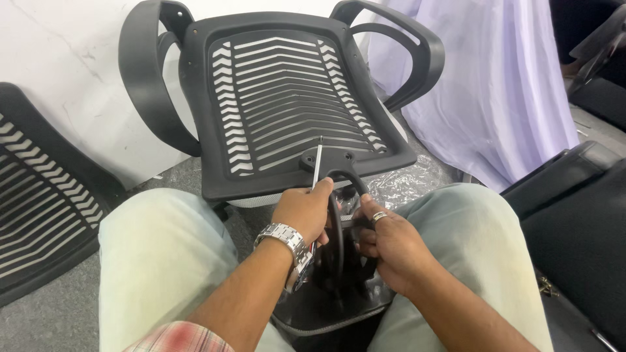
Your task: The person uses a screwdriver to tighten screws on the underside of an office chair seat. They repeatedly insert and turn the screwdriver to secure the fasteners while seated on the floor.
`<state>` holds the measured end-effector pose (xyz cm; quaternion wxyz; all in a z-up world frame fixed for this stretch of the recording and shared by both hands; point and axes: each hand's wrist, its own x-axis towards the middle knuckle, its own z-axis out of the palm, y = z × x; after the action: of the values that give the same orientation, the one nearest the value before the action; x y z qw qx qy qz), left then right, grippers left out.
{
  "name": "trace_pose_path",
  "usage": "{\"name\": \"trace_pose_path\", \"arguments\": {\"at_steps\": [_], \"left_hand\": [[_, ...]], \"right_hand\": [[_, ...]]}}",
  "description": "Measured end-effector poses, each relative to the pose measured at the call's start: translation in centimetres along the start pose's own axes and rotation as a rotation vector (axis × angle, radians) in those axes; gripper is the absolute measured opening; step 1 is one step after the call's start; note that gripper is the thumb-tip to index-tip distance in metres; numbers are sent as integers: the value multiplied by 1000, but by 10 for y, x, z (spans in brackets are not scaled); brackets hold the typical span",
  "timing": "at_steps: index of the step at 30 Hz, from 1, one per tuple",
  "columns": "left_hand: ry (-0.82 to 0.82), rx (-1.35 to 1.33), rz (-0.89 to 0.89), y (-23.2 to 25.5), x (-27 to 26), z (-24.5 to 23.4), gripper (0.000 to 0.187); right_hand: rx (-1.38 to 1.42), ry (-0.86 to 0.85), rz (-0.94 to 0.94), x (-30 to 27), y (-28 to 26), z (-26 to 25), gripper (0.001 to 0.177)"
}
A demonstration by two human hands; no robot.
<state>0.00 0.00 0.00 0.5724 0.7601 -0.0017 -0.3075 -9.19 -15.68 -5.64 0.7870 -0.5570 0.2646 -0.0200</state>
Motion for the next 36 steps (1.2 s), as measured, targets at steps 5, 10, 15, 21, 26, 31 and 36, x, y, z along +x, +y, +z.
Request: {"name": "trace_pose_path", "arguments": {"at_steps": [5, 10, 15, 21, 26, 31, 36], "left_hand": [[-38, -65, 25, -3, 11, 2, 53], [-33, -61, 48, -14, 16, 6, 53], [11, -46, 81, -24, 20, 8, 56], [88, -30, 97, -25, 20, 16, 54], [71, -43, 39, -11, 24, 11, 53], [-21, -136, -39, 7, 33, 1, 49], [-44, -177, -61, 7, 46, -8, 49]], "right_hand": [[-63, 156, 76, -19, -25, 31, 34], [-124, 184, 56, -22, -21, 36, 35], [-193, 145, 68, -13, -11, 27, 38], [-160, 88, 41, -12, -10, 19, 35], [-257, 13, -31, -11, -22, 21, 31], [-269, 72, -11, -7, -42, 40, 31], [-238, 142, 90, -6, -58, 56, 28]]}}
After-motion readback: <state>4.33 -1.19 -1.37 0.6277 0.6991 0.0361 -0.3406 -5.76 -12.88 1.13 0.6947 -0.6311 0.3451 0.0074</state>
